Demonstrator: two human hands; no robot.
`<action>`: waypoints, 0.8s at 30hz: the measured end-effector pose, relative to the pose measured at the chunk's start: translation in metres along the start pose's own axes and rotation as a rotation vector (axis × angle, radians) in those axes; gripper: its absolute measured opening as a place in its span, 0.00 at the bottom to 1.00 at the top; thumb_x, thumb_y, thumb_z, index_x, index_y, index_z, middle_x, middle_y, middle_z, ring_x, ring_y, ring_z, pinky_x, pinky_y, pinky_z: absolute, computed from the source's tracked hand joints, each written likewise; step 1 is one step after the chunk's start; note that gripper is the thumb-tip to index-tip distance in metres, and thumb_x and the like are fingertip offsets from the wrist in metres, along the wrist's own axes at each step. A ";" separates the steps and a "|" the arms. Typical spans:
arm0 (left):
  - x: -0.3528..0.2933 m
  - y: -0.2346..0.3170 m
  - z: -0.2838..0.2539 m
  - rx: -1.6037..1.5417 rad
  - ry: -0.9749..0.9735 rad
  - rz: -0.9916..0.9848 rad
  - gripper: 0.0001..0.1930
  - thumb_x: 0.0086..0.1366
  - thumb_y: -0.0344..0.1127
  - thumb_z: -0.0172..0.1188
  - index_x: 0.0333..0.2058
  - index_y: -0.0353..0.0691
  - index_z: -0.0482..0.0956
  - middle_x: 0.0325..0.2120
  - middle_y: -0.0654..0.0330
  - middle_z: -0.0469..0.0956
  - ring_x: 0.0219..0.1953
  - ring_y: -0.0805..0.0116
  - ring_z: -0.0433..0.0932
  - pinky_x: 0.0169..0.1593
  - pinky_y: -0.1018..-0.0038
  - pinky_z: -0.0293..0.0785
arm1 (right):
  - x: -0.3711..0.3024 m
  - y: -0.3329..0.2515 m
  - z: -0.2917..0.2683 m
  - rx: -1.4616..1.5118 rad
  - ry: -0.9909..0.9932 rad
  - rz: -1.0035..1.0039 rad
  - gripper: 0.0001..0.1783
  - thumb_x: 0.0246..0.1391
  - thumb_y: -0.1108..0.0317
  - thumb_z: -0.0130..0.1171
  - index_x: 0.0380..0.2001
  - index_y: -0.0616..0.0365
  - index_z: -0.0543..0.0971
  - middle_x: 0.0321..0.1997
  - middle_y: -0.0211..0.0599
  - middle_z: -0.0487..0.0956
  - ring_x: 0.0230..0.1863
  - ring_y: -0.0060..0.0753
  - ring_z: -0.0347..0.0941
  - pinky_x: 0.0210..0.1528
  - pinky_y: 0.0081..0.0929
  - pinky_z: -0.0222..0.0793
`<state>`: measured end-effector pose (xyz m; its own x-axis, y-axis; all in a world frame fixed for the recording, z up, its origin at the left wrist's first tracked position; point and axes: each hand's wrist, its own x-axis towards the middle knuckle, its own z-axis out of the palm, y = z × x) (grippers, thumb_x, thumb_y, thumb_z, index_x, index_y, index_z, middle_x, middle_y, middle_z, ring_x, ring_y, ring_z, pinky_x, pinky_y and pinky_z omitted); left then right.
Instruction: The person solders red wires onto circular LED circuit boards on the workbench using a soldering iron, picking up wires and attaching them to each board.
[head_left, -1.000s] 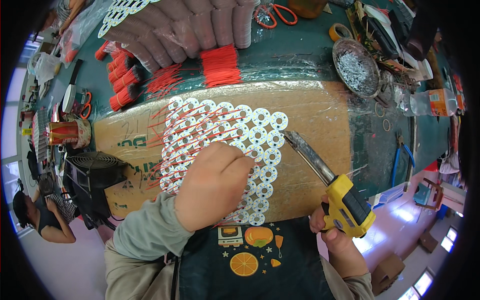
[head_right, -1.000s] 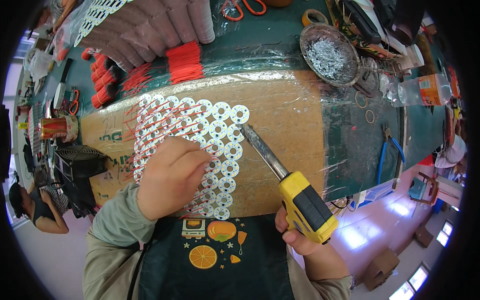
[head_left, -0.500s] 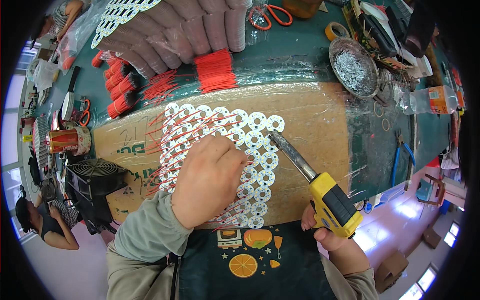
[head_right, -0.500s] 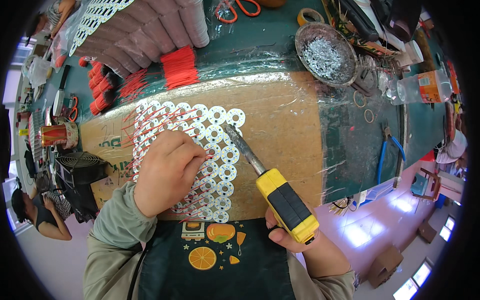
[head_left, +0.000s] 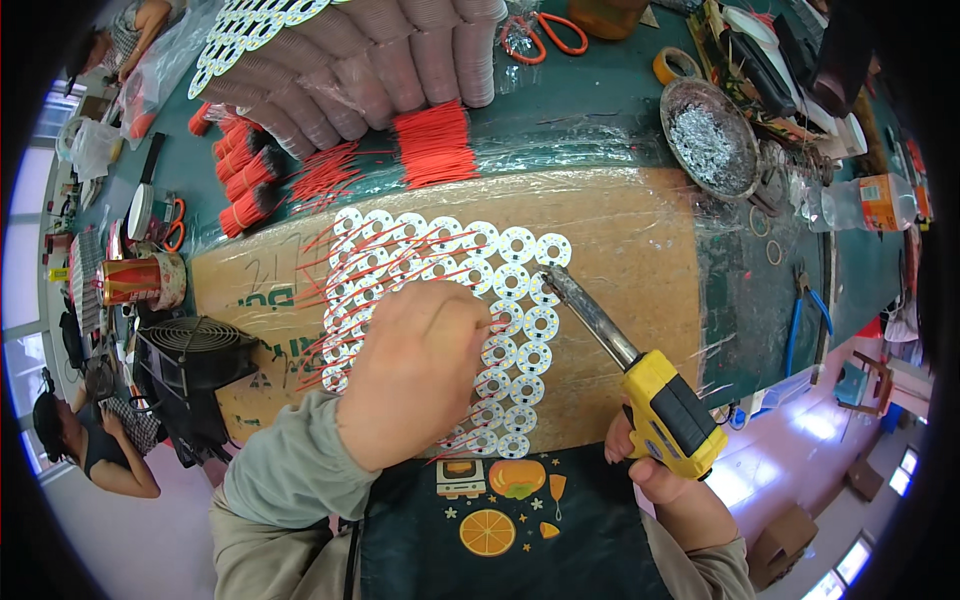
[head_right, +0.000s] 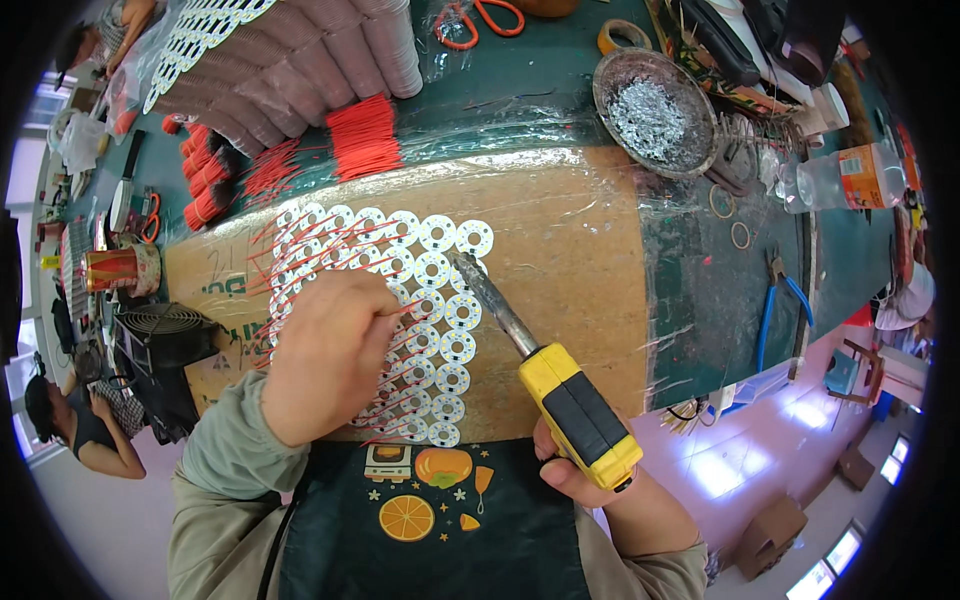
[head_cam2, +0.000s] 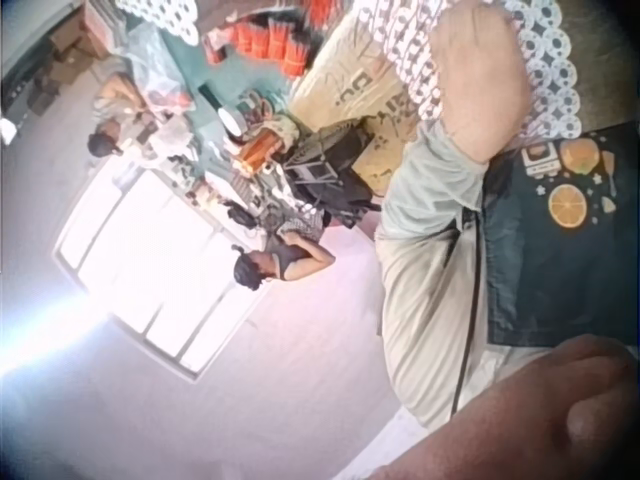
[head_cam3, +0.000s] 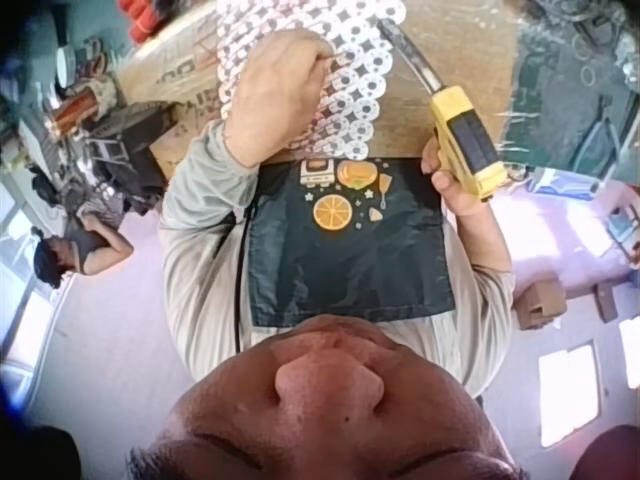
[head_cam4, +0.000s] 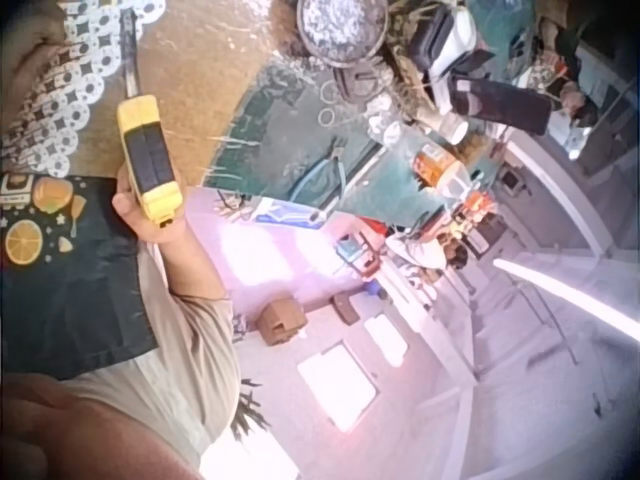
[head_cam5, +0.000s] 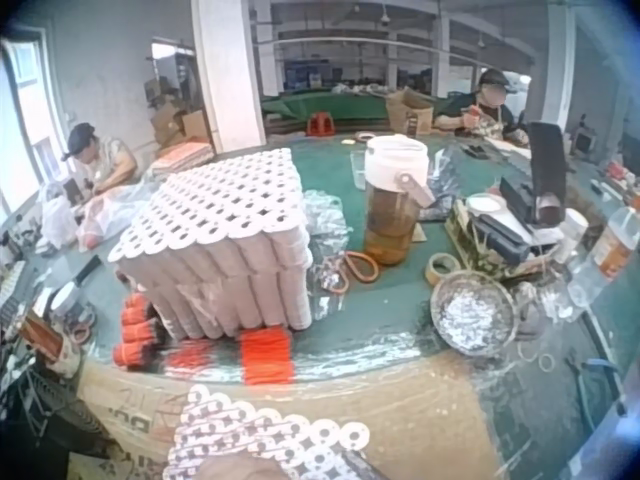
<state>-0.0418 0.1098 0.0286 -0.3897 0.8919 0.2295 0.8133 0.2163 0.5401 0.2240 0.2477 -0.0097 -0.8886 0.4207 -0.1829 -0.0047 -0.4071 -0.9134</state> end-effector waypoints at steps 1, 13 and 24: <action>0.001 0.000 -0.008 -0.001 -0.001 0.002 0.09 0.55 0.22 0.65 0.35 0.38 0.77 0.34 0.56 0.78 0.38 0.54 0.78 0.44 0.62 0.73 | 0.001 -0.001 0.000 0.000 0.003 0.001 0.20 0.54 0.62 0.73 0.42 0.62 0.77 0.30 0.36 0.77 0.29 0.31 0.74 0.32 0.28 0.71; 0.016 -0.027 0.014 -0.030 -0.006 0.143 0.13 0.53 0.20 0.66 0.39 0.36 0.81 0.33 0.55 0.80 0.37 0.54 0.79 0.42 0.62 0.76 | -0.010 0.004 -0.014 -0.509 -0.047 0.014 0.33 0.51 0.51 0.74 0.52 0.63 0.76 0.37 0.40 0.82 0.35 0.39 0.81 0.39 0.30 0.76; 0.016 -0.032 0.020 -0.018 0.004 0.162 0.14 0.52 0.19 0.65 0.40 0.34 0.81 0.34 0.55 0.79 0.38 0.55 0.78 0.43 0.63 0.76 | 0.000 0.007 -0.014 -0.580 -0.051 -0.042 0.32 0.49 0.56 0.76 0.52 0.63 0.77 0.39 0.38 0.82 0.34 0.38 0.82 0.37 0.29 0.76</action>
<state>-0.0650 0.1248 -0.0012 -0.2555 0.9130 0.3181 0.8578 0.0623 0.5101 0.2304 0.2561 -0.0208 -0.9142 0.3811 -0.1380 0.1990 0.1254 -0.9719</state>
